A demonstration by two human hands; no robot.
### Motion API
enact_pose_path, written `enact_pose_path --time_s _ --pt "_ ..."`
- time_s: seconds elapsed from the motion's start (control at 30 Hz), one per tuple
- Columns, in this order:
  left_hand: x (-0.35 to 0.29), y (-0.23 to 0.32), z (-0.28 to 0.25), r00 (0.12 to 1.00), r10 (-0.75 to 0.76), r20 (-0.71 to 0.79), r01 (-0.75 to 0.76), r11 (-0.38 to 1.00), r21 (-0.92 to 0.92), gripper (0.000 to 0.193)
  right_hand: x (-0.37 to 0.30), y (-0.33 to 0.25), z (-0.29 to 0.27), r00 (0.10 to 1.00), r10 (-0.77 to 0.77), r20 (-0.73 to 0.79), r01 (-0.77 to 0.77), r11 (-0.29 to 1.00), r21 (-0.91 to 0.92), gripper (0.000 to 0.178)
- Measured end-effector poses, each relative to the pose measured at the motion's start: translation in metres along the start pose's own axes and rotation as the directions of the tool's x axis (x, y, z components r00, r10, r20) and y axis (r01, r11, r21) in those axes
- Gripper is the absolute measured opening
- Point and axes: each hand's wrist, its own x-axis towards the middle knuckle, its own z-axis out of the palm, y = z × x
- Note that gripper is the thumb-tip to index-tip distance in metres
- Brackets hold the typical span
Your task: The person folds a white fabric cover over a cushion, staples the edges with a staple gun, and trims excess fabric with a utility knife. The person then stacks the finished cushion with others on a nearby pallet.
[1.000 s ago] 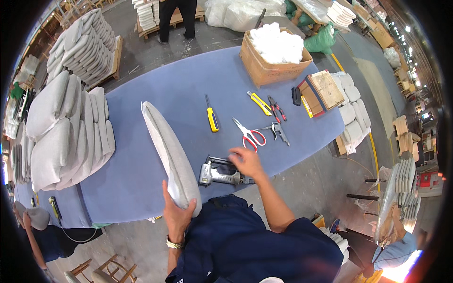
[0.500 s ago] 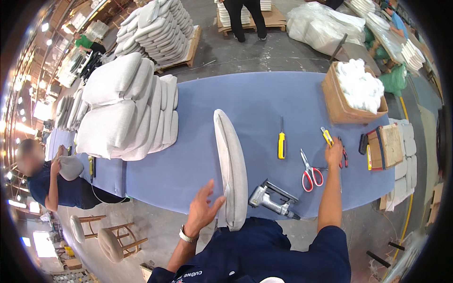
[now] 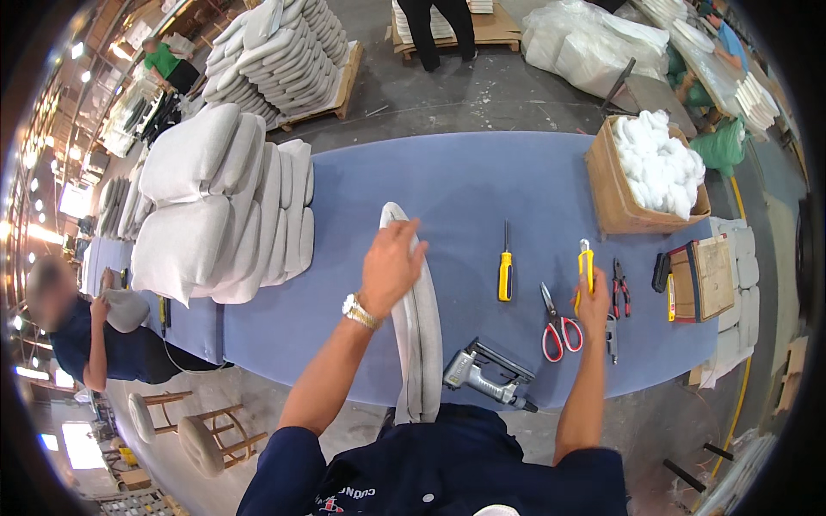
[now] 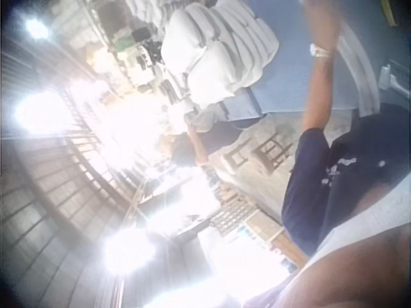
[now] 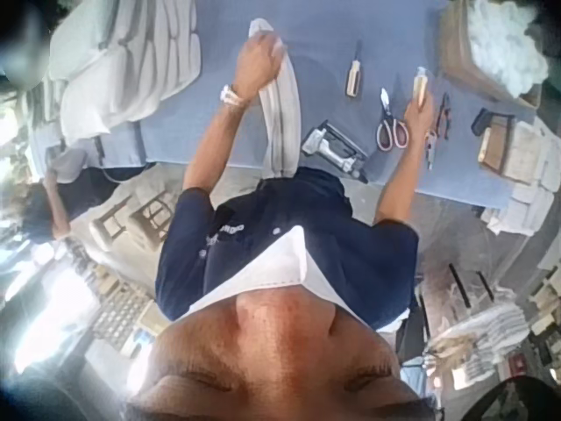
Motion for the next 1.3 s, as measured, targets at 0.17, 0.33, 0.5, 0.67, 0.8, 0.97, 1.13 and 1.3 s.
enact_pose_path --time_s 0.17,0.33,0.5,0.67,0.8,0.97,1.13,1.3 --pt "0.003 -0.04 0.013 0.916 -0.4 0.035 0.401 0.907 -0.126 0.035 -0.089 -0.012 0.049 0.953 0.051 0.299 -0.215 0.807 0.55 0.062" --pt "0.007 -0.058 0.016 0.876 -0.48 0.051 0.482 0.863 -0.149 0.03 -0.122 -0.055 0.086 0.887 -0.08 0.454 -0.269 0.712 0.649 0.058" --pt "0.019 -0.055 0.021 0.87 -0.492 0.041 0.492 0.858 -0.149 0.022 -0.118 -0.095 0.096 0.839 -0.224 0.496 -0.212 0.705 0.677 0.053" --pt "0.017 -0.054 0.032 0.876 -0.483 0.009 0.475 0.858 -0.195 0.024 -0.109 -0.105 0.096 0.829 -0.217 0.515 -0.202 0.742 0.639 0.053" --pt "0.014 -0.058 0.03 0.837 -0.544 0.056 0.539 0.805 -0.247 0.024 -0.107 -0.105 0.101 0.844 -0.18 0.505 -0.212 0.753 0.623 0.051" --pt "0.021 -0.055 0.019 0.822 -0.55 0.149 0.567 0.768 -0.296 0.025 -0.108 -0.114 0.101 0.798 -0.263 0.543 -0.218 0.713 0.666 0.049" --pt "0.013 -0.071 0.029 0.669 -0.626 0.4 0.691 0.325 -0.646 0.02 -0.099 -0.155 0.096 0.643 -0.61 0.463 -0.349 0.304 0.886 0.056" --pt "-0.001 -0.071 0.043 0.655 -0.637 0.406 0.599 0.111 -0.793 0.02 -0.071 -0.176 0.115 0.809 -0.568 0.153 0.148 0.448 0.882 0.048"
